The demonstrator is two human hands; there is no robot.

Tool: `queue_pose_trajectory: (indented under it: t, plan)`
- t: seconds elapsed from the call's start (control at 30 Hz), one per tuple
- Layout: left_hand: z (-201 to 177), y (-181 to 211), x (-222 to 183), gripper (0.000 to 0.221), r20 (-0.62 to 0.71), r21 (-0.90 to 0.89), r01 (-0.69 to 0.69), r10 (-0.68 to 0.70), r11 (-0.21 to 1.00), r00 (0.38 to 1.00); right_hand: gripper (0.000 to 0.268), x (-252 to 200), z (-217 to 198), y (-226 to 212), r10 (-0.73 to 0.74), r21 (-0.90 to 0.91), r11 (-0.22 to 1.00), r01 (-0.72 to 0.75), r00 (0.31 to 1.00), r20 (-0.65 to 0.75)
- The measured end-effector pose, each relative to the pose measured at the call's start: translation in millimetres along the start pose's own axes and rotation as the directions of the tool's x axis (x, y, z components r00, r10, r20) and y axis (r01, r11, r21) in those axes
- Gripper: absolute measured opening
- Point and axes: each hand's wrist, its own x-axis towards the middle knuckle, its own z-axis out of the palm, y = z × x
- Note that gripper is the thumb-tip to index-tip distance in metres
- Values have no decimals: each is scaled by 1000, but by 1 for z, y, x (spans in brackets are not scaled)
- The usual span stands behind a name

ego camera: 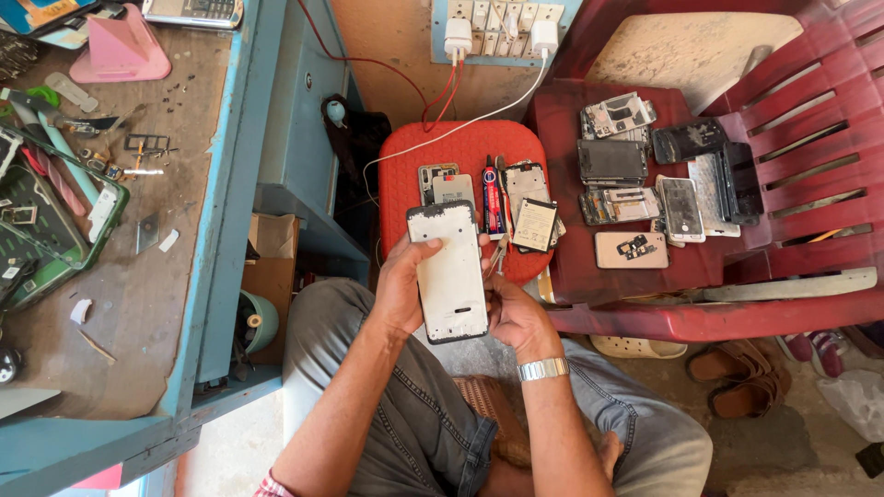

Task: The person disassembles a smartphone by prying open the back cover and removing internal components. They use a metal prying tool to separate the casing and a screwdriver to remove screws from the motherboard area.

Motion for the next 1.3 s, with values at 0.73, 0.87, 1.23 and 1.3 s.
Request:
queue_pose_trajectory:
  t: [0.73, 0.87, 1.23, 1.3]
  plan:
    - [8, -20, -11, 49, 73, 68, 47, -52, 997, 996, 26, -167, 19, -1, -548, -677, 601, 425, 836, 38]
    - [15, -59, -34, 42, 45, 111, 133, -138, 985, 989, 30, -208, -1, 23, -550, -702, 615, 360, 833, -55]
    - [22, -88, -52, 34, -10, 150, 201, -202, 968, 979, 33, -220, -8, 57, -638, -630, 662, 406, 747, -189]
    - [19, -73, -48, 35, -56, 167, 163, -155, 973, 986, 34, -217, -11, 49, -778, -839, 274, 470, 621, 94]
